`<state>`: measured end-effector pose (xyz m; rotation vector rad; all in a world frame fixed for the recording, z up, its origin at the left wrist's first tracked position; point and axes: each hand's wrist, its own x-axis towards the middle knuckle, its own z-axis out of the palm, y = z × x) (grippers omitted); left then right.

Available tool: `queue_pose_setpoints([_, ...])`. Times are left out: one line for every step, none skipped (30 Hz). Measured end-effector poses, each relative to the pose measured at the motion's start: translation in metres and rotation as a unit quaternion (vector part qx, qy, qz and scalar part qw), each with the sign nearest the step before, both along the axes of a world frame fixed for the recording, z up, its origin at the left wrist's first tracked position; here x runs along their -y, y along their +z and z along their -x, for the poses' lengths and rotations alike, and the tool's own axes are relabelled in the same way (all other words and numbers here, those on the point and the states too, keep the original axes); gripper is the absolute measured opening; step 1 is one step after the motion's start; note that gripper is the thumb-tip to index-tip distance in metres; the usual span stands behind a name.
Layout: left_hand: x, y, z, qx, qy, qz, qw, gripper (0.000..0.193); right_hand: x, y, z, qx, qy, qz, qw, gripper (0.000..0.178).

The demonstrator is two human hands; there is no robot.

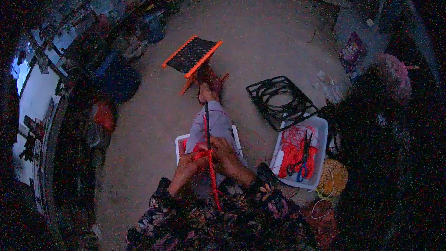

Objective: Weaving red plastic cord through the metal frame of a chair seat.

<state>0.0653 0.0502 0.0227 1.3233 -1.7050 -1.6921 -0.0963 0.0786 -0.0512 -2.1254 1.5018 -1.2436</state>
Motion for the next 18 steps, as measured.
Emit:
queue_pose_setpoints([0.005, -0.002, -0.001, 0.002, -0.04, 0.052, 0.998, 0.033, -0.002, 0.003, 0.001, -0.009, -0.021, 0.0, 1.0, 0.041])
queue_pose_setpoints([0.008, -0.004, -0.002, 0.004, -0.081, 0.103, 0.991, 0.033, -0.006, 0.009, 0.004, -0.018, -0.043, 0.0, 0.999, 0.04])
queue_pose_setpoints([0.007, -0.005, -0.001, -0.027, -0.037, 0.074, 0.996, 0.033, -0.009, 0.012, 0.008, -0.027, -0.064, 0.001, 0.998, 0.04])
queue_pose_setpoints([0.004, -0.008, 0.003, -0.058, 0.006, 0.045, 0.997, 0.033, -0.011, 0.011, 0.015, -0.001, -0.08, 0.0, 0.997, 0.039])
queue_pose_setpoints([0.002, -0.009, 0.005, -0.09, 0.05, 0.016, 0.995, 0.033, -0.013, 0.009, 0.023, 0.024, -0.095, 0.0, 0.995, 0.039])
queue_pose_setpoints([0.002, -0.008, 0.003, -0.084, 0.052, -0.014, 0.995, 0.033, -0.014, 0.008, 0.03, 0.05, -0.111, 0.0, 0.993, 0.038])
queue_pose_setpoints([0.003, -0.007, 0.003, -0.082, 0.048, -0.047, 0.994, 0.032, -0.015, 0.01, 0.038, 0.084, -0.159, -0.028, 0.983, 0.038])
queue_pose_setpoints([0.002, -0.006, 0.004, -0.08, 0.044, -0.08, 0.993, 0.032, -0.011, 0.016, 0.048, 0.118, -0.208, -0.055, 0.97, 0.038])
queue_pose_setpoints([-0.001, -0.003, 0.008, -0.118, 0.034, -0.121, 0.985, 0.031, -0.008, 0.023, 0.061, 0.15, -0.256, -0.082, 0.951, 0.039])
queue_pose_setpoints([-0.005, -0.001, 0.008, -0.149, 0.032, -0.161, 0.975, 0.029, -0.004, 0.035, 0.067, 0.275, -0.215, -0.133, 0.928, 0.038])
queue_pose_setpoints([-0.008, -0.001, 0.009, -0.179, 0.03, -0.201, 0.963, 0.029, -0.002, 0.051, 0.076, 0.394, -0.17, -0.183, 0.885, 0.038])
queue_pose_setpoints([-0.01, -0.002, 0.003, -0.187, 0.049, -0.22, 0.956, 0.028, 0.002, 0.073, 0.075, 0.508, -0.114, -0.231, 0.822, 0.037])
queue_pose_setpoints([-0.012, -0.01, 0.005, -0.204, 0.058, -0.242, 0.947, 0.028, 0.0, 0.097, 0.078, 0.515, -0.078, -0.162, 0.838, 0.033])
queue_pose_setpoints([-0.012, -0.016, 0.007, -0.22, 0.065, -0.264, 0.937, 0.028, 0.0, 0.116, 0.086, 0.562, -0.046, -0.101, 0.82, 0.031])
queue_pose_setpoints([-0.01, -0.026, 0.014, -0.24, 0.064, -0.283, 0.926, 0.027, -0.005, 0.134, 0.1, 0.598, -0.017, -0.039, 0.8, 0.029])
queue_pose_setpoints([-0.007, -0.033, 0.014, -0.254, 0.074, -0.294, 0.918, 0.025, -0.005, 0.147, 0.113, 0.676, 0.021, 0.013, 0.737, 0.028])
queue_pose_setpoints([-0.003, -0.04, 0.015, -0.271, 0.08, -0.306, 0.909, 0.024, -0.011, 0.169, 0.128, 0.709, 0.172, 0.0, 0.684, 0.028])
queue_pose_setpoints([0.001, -0.044, 0.015, -0.264, 0.096, -0.291, 0.915, 0.024, -0.024, 0.193, 0.144, 0.724, 0.319, -0.015, 0.612, 0.027])
